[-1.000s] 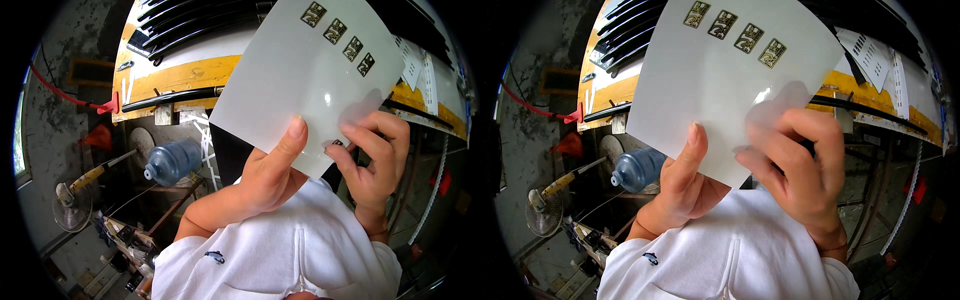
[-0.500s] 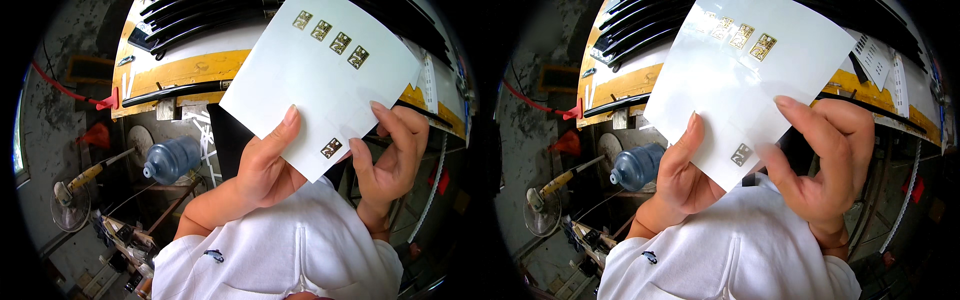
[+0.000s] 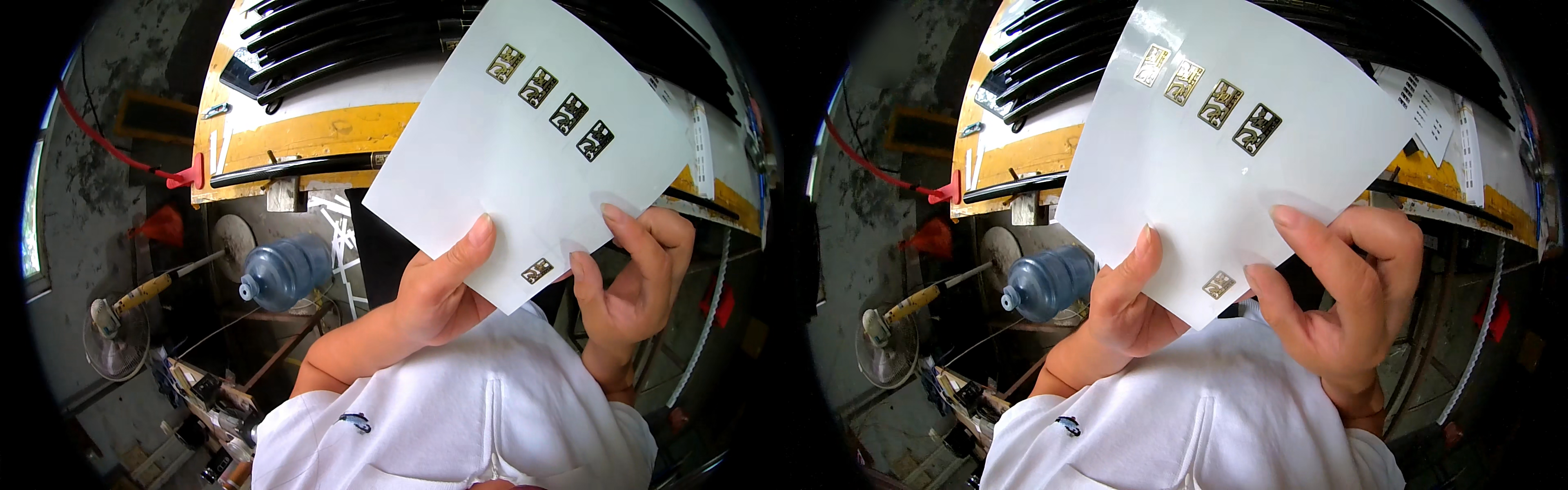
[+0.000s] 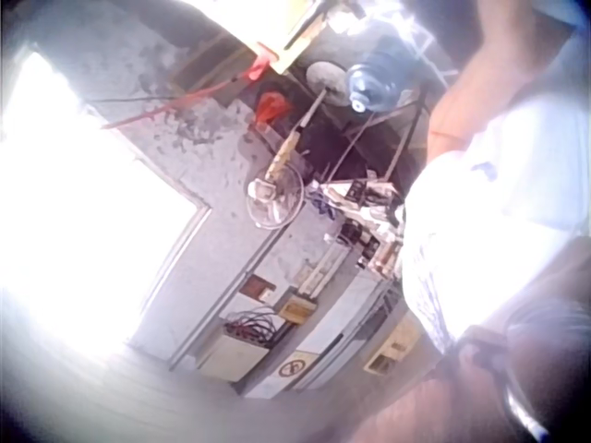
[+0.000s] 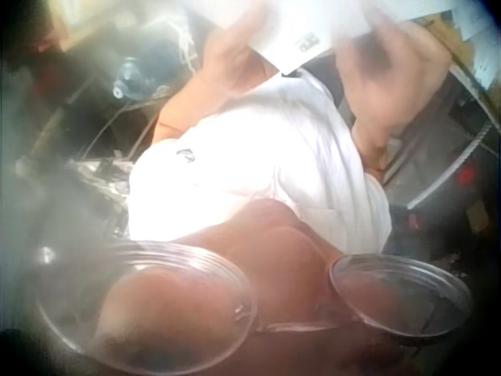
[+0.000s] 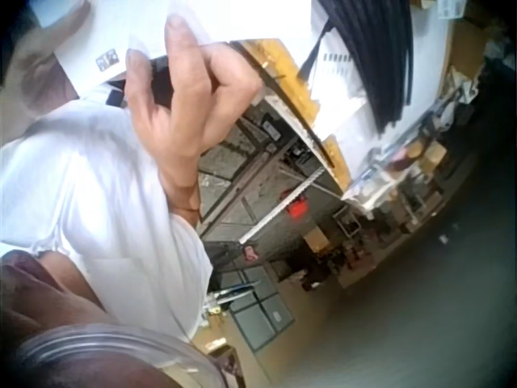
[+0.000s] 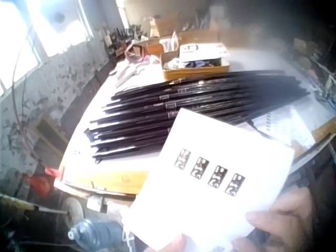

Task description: The person applies decorative or branding labels to long black poles by hand. The person peels small gold labels from a sheet, positions them carefully onto a specific section of a pole, and smooths them down.

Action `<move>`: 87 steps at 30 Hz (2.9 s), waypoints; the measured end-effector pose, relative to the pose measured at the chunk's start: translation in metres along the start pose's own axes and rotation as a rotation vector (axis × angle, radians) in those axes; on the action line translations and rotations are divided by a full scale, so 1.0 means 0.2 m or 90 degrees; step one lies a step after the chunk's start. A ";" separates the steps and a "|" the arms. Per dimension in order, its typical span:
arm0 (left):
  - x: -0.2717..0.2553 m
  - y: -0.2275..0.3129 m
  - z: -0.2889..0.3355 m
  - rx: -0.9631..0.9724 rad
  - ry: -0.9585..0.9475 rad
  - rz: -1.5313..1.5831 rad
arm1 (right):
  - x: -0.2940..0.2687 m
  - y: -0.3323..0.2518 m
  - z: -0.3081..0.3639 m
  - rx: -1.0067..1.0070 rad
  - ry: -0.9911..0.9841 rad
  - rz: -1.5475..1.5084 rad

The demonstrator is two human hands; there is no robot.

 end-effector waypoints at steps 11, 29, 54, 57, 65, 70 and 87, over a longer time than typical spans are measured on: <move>0.01 0.09 0.00 -0.014 0.017 -0.149 | -0.08 0.11 -0.05 -0.006 0.078 0.052; -0.24 -0.23 -0.01 0.193 -0.065 -0.193 | 0.17 0.05 0.11 0.365 0.140 -0.567; -0.15 -0.12 0.07 0.042 0.011 0.176 | 0.06 0.01 0.11 0.138 0.046 -0.090; -0.16 -0.13 0.06 0.012 -0.035 0.295 | 0.07 -0.04 0.08 0.113 0.055 -0.030; -0.16 -0.16 0.07 -0.017 -0.042 0.350 | 0.08 0.01 0.13 0.088 0.117 -0.140; -0.15 -0.13 0.08 -0.007 -0.009 0.299 | 0.09 -0.05 0.09 0.188 0.075 -0.148; -0.16 -0.05 0.09 -0.006 0.057 0.138 | 0.10 0.05 0.04 0.008 0.035 -0.012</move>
Point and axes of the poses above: each hand's wrist, its own z-axis away from the middle knuckle, its own x-axis out of the palm, y = z × x, the point moved 1 cm from there along -z, towards the middle knuckle, and after that the axes turned 12 degrees about -z, right-handed, at the moved point
